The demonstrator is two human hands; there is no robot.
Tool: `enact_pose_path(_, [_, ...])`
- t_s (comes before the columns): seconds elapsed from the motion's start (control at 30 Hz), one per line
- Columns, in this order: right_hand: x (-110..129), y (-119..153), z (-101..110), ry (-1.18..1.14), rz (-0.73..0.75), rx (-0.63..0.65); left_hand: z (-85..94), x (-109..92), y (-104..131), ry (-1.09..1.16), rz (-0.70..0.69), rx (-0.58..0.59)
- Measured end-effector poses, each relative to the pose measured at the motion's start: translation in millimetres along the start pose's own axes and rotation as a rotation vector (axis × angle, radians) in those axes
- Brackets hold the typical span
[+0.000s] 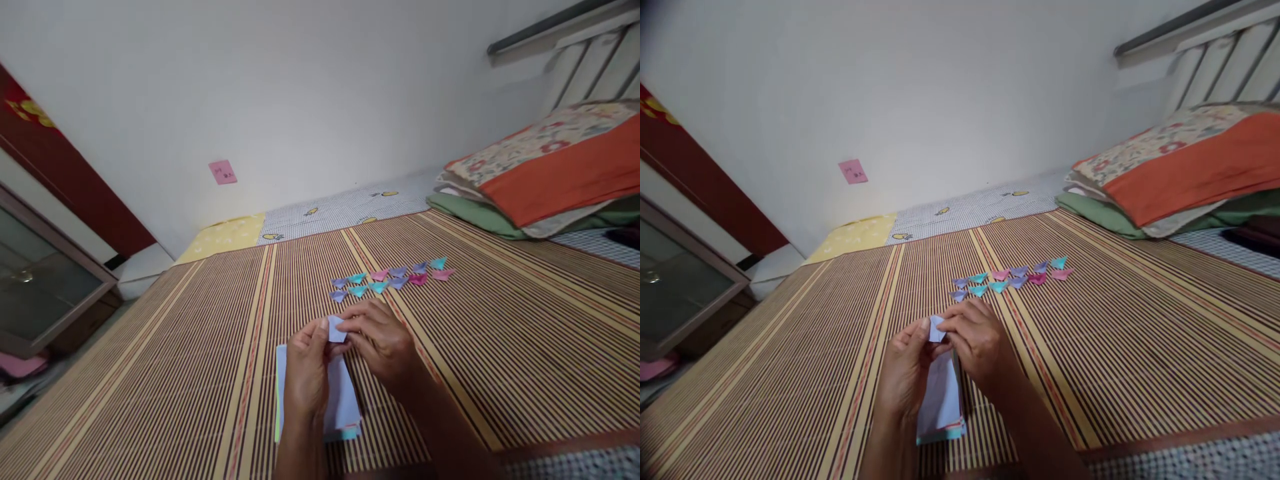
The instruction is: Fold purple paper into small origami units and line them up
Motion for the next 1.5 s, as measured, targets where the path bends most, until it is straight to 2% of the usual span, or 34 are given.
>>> enact_pose_path(0.27, [-2.6, 3.5, -3.2, 0.042, -0.034, -0.017, 1.6, -1.6, -0.7, 0.037, 0.058, 0.029])
enact_pose_path(0.37, [-1.7, 3.4, -3.0, 0.008, -0.047, 0.02, 3.7, -0.1, -2.1, 0.033, 0.035, 0.03])
enact_pose_path(0.63, [-4.1, 4.2, -1.7, -0.098, -0.152, 0.149, 8.4, 8.0, -8.8, -0.041, -0.01, -0.067])
enact_pose_path(0.9, [-3.4, 4.8, -9.4, -0.234, -0.294, 0.033, 7.6, 10.0, -6.0, -0.197, -0.105, -0.137])
enact_pose_path(0.97, [-5.6, 5.5, -9.8, -0.227, -0.329, 0.017, 6.4, 7.3, -4.2, -0.246, -0.126, -0.119])
enact_pose_path(1.13, [-13.2, 7.1, -6.5, -0.204, -0.357, 0.009, 4.0, 2.7, -1.2, -0.305, -0.127, 0.034])
enact_pose_path(1.33, [-7.6, 4.0, -6.8, -0.263, -0.367, -0.01, 4.8, 2.3, -0.8, -0.284, -0.141, -0.05])
enact_pose_path(1.5, [-6.6, 3.5, -7.3, -0.313, -0.398, -0.024, 4.7, 0.8, 1.2, -0.32, -0.167, -0.027])
Point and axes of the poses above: each hand's wrist, its own y-axis away from the middle knuckle, its own z-axis out of the back of the hand, x = y × z, the point moved 1 cm from there along -y, towards the middle knuckle, and after that the axes turned 9 degrees about -y, right-handed, at the moved point
